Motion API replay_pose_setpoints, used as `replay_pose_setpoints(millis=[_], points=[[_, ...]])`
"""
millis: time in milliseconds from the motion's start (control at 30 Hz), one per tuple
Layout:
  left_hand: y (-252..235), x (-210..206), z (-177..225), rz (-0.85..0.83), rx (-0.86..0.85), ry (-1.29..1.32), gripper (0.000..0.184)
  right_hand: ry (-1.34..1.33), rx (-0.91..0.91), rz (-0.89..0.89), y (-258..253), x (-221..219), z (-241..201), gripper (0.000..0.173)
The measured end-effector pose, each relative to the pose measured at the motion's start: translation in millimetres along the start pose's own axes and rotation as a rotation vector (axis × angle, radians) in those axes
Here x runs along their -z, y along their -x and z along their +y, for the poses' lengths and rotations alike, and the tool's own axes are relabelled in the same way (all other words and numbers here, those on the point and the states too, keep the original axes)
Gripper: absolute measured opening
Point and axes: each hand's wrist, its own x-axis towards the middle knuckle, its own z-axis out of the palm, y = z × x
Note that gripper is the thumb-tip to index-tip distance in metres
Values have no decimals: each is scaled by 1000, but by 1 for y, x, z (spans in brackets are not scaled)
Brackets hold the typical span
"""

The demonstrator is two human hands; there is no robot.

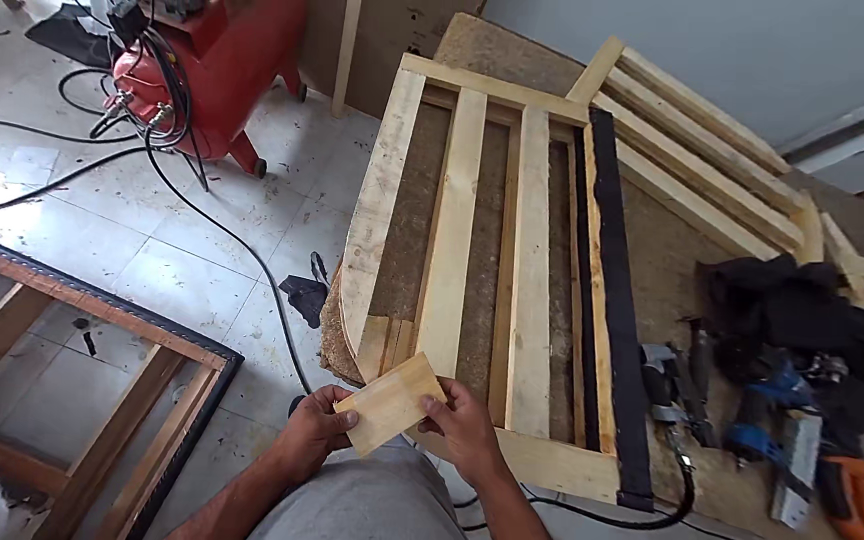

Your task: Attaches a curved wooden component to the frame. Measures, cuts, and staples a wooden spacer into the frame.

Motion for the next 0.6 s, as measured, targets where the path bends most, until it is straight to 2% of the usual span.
replay_pose_setpoints(millis=[200,333,400,467,600], points=[[-11,-14,-1,79,-68,132,23,-97,-31,6,-22,11,-7,29],[-17,-18,5,177,16,92,26,-264,-101,83,-25,13,1,24],[-23,-18,5,223,35,52,27,-257,-118,78,-25,16,9,27],[-31,-16,5,276,43,-3,27,-121,-131,53,-26,21,17,29],[-47,-7,7,325,60,-106,26,371,-146,-2,-35,35,23,30]])
